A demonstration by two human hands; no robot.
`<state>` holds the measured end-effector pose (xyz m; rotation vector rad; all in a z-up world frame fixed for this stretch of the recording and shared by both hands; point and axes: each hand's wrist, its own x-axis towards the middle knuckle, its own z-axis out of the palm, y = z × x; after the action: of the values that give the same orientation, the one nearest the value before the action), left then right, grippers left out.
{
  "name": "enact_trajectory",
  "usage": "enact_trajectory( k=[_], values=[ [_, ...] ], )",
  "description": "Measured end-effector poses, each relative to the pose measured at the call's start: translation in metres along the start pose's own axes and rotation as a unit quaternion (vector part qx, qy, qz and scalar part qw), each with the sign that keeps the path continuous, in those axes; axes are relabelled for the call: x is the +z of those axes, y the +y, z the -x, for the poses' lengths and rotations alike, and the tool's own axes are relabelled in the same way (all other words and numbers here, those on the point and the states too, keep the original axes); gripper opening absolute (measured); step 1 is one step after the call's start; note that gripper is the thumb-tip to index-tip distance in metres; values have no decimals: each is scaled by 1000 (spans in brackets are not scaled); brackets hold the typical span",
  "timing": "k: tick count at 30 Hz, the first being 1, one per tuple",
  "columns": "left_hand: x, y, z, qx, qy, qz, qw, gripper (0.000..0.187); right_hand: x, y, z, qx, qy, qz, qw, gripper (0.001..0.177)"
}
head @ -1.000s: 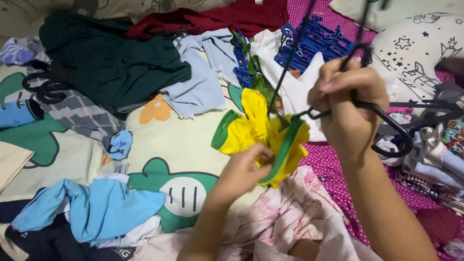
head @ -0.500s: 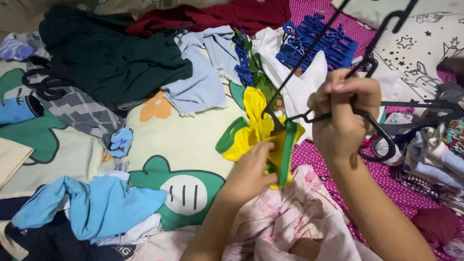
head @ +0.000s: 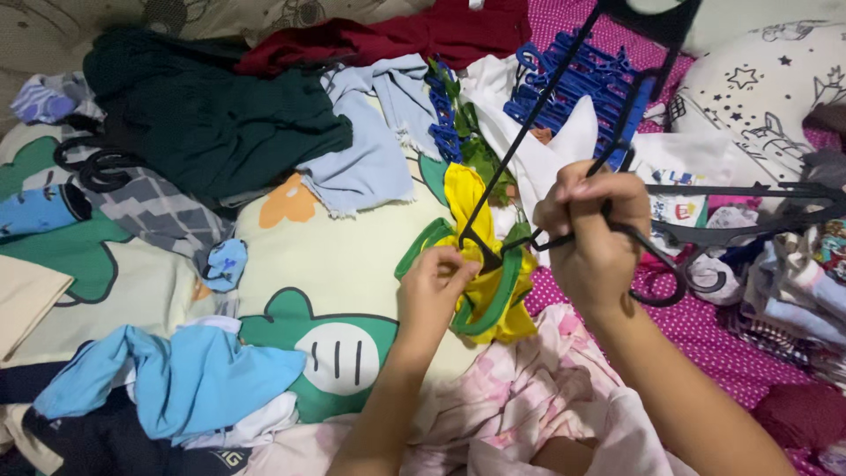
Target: The person folds various garments including a white Adidas shirt, a patterned cloth, striped socks, and a maroon shirt, then places them into a neat stack. The person also handles a yellow shirt and a hanger, and folds an orange garment.
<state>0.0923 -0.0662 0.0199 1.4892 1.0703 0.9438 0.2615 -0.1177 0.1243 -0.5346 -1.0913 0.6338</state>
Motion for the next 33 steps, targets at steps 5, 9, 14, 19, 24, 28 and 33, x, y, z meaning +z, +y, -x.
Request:
enact_trajectory(
  k=[5,9,14,19,24,28,33],
  values=[
    [-1,-12,-6,80,-23,66,994,33,-12,5,8,15,5,-26,1000,10],
    [-4,-11,-9,180,-32,-7,983,19,-23,3,-2,28,-5,-23,999,8],
    [-7,-13,-11,150,14,-24,988,10,-33,-9,-6,59,25,-15,998,13],
    [4,-34,-15,38,26,17,999,13,-41,-16,-2,81,43,-102,991,20],
    [14,-55,-19,-25,-104,362,926,20,-51,-6,-11,87,119,-175,974,25],
    [11,-44,-16,-108,-105,531,834,31,-47,14,-7,122,170,-222,952,30],
    [12,-26,-8,-45,-86,506,857,31,-41,33,2,133,233,-211,940,31]
  ],
)
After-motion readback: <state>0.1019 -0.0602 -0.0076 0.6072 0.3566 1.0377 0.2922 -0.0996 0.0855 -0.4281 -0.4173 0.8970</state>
